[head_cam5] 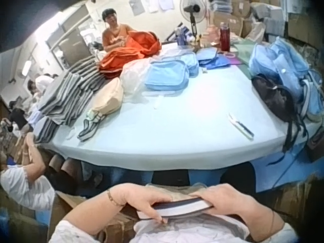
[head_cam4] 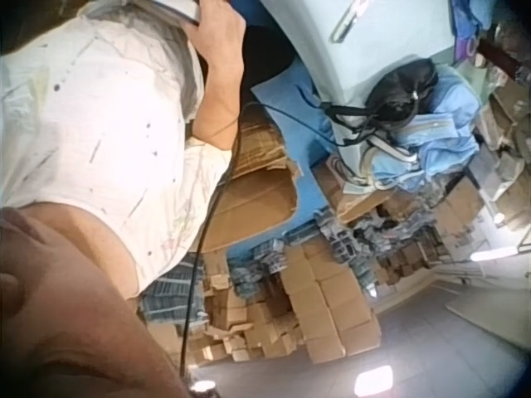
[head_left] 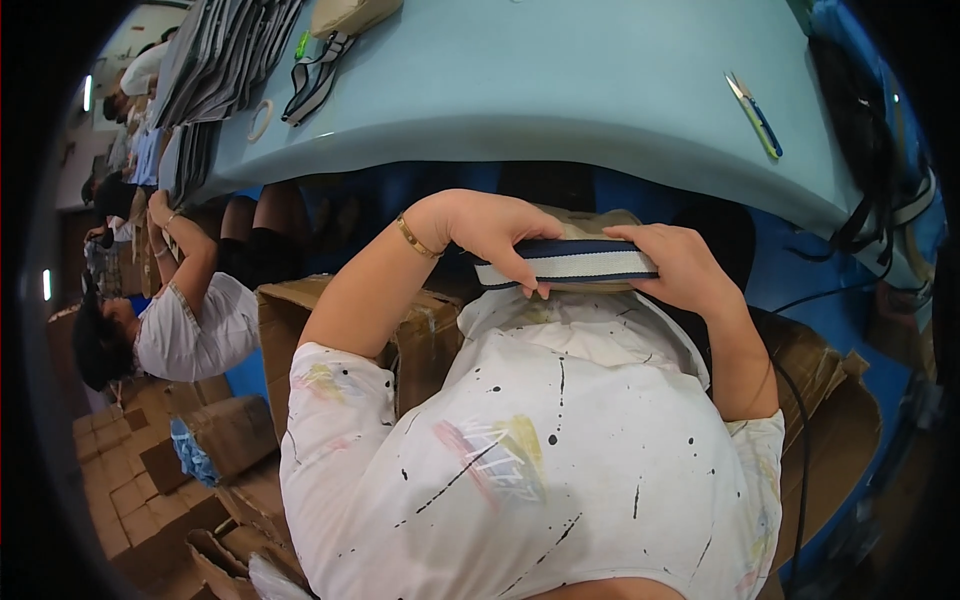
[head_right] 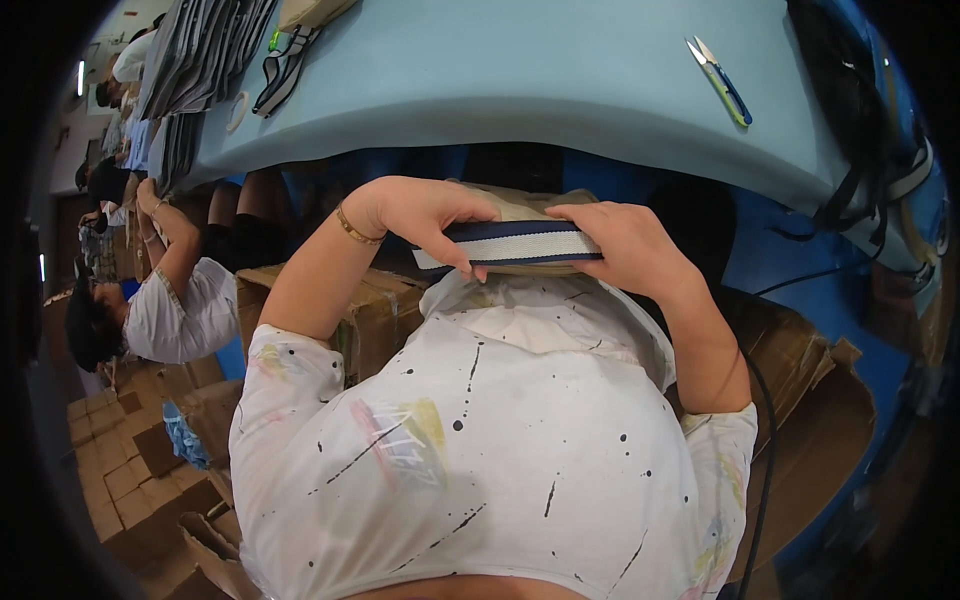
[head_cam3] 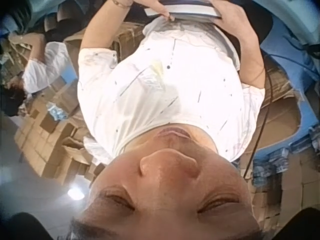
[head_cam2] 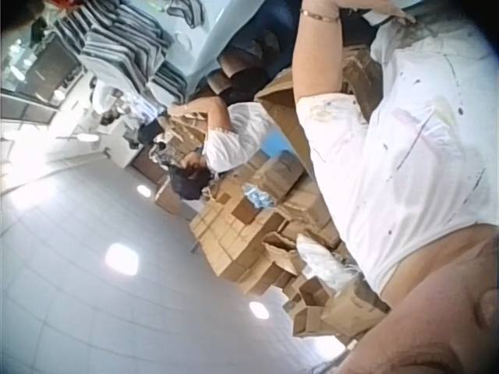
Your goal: Assembling and trimming straps for small pouches at a factory workshop station.
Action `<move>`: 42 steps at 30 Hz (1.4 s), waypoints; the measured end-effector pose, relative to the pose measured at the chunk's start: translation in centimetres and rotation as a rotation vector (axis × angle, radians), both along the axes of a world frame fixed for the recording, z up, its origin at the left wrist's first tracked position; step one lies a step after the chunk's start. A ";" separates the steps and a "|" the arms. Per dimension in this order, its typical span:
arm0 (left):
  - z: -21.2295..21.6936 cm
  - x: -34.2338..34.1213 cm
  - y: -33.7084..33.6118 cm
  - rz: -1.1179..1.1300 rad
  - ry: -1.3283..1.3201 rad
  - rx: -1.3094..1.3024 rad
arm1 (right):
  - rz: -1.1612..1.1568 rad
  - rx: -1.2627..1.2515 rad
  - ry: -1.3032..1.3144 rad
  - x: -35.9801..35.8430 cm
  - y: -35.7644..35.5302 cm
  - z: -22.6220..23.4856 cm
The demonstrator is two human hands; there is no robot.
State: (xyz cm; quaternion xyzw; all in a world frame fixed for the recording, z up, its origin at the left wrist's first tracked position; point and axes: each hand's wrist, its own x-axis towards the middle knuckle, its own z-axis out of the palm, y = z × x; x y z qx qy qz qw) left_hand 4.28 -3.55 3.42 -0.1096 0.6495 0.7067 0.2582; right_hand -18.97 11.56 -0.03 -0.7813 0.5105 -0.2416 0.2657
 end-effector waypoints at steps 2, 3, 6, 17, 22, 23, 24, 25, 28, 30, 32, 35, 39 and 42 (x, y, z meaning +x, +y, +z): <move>0.7 -0.6 -0.4 -0.050 0.100 -0.134 | 0.006 0.121 -0.092 -0.8 -0.5 -0.2; 0.8 -0.6 -0.7 -0.044 0.105 -0.141 | 0.009 0.246 -0.190 -1.2 -0.8 -0.4; 1.0 -0.8 -1.5 -0.010 0.062 -0.397 | 0.021 0.387 -0.303 -2.2 -1.0 -1.6; -1.6 -1.0 -1.3 0.358 0.028 0.142 | -0.095 0.043 0.232 1.0 1.7 -1.4; -0.7 -1.8 -1.1 0.261 -0.083 -0.043 | -0.176 -0.188 0.148 0.4 2.8 -2.3; -0.3 -2.0 -0.8 0.182 -0.091 -0.125 | -0.148 -0.149 0.187 0.4 3.0 -2.0; -0.5 -1.8 -0.5 0.085 -0.086 -0.149 | -0.122 -0.111 0.226 0.5 3.2 -1.8; -0.7 -1.5 -0.4 -0.011 -0.077 -0.175 | -0.108 -0.181 0.210 0.9 3.5 -1.8; -0.4 -0.1 0.2 -0.177 0.008 -0.363 | -0.044 -0.197 0.212 1.5 3.9 -2.1; -0.7 -0.6 0.8 -0.110 -0.075 -0.209 | -0.054 -0.201 0.222 1.4 3.2 -1.6; -1.5 -1.0 2.0 0.034 -0.134 0.042 | -0.046 -0.229 0.222 1.2 2.1 -1.0; -1.6 -2.4 2.6 0.228 -0.181 0.256 | -0.137 -0.206 0.249 0.0 -0.2 -0.3; -1.9 -1.8 0.4 0.401 -0.069 0.331 | -0.088 -0.147 0.224 -1.5 -2.1 -0.5; -2.0 -0.8 0.1 0.463 -0.073 0.417 | -0.078 0.009 0.141 -1.8 -2.6 -1.3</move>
